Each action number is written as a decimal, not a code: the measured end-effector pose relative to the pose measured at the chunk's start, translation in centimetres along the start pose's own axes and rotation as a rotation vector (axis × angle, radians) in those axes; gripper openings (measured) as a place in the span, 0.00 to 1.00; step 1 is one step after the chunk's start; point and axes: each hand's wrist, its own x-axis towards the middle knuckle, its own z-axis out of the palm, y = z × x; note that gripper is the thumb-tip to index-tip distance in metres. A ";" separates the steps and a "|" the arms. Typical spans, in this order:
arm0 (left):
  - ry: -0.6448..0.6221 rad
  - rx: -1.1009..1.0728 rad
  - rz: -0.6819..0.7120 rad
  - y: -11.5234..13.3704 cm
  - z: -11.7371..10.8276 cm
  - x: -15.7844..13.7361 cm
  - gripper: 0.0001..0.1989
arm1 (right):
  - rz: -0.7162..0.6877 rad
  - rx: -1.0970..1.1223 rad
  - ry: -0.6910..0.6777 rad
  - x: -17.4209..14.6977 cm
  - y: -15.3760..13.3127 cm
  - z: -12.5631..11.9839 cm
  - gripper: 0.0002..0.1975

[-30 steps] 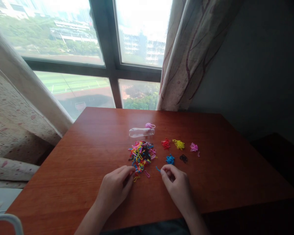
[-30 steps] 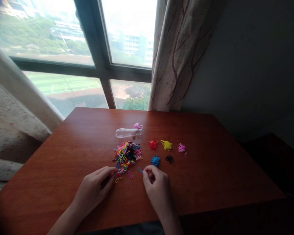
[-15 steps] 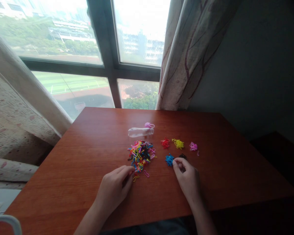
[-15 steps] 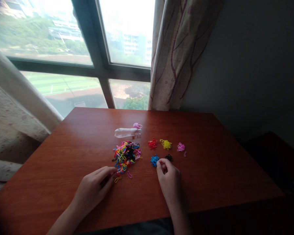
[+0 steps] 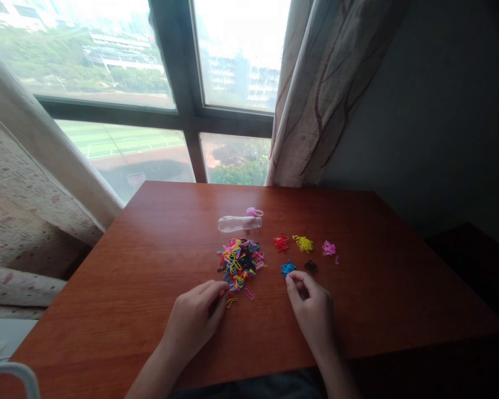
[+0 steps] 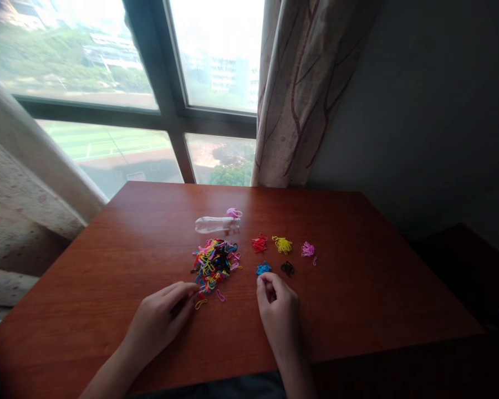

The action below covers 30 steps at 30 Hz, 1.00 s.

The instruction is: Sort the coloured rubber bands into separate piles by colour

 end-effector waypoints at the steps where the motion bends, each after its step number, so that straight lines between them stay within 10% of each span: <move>1: 0.002 0.001 0.001 0.0 0.0 0.0 0.08 | -0.022 0.010 -0.025 -0.2 -0.3 0.3 0.14; 10: -0.022 -0.001 -0.006 -0.2 0.3 -0.1 0.08 | -0.232 -0.096 -0.259 -2.3 -1.9 2.6 0.08; 30: -0.021 0.005 -0.006 -0.2 0.4 -0.1 0.08 | -0.274 -0.181 -0.320 -2.3 -3.2 3.0 0.07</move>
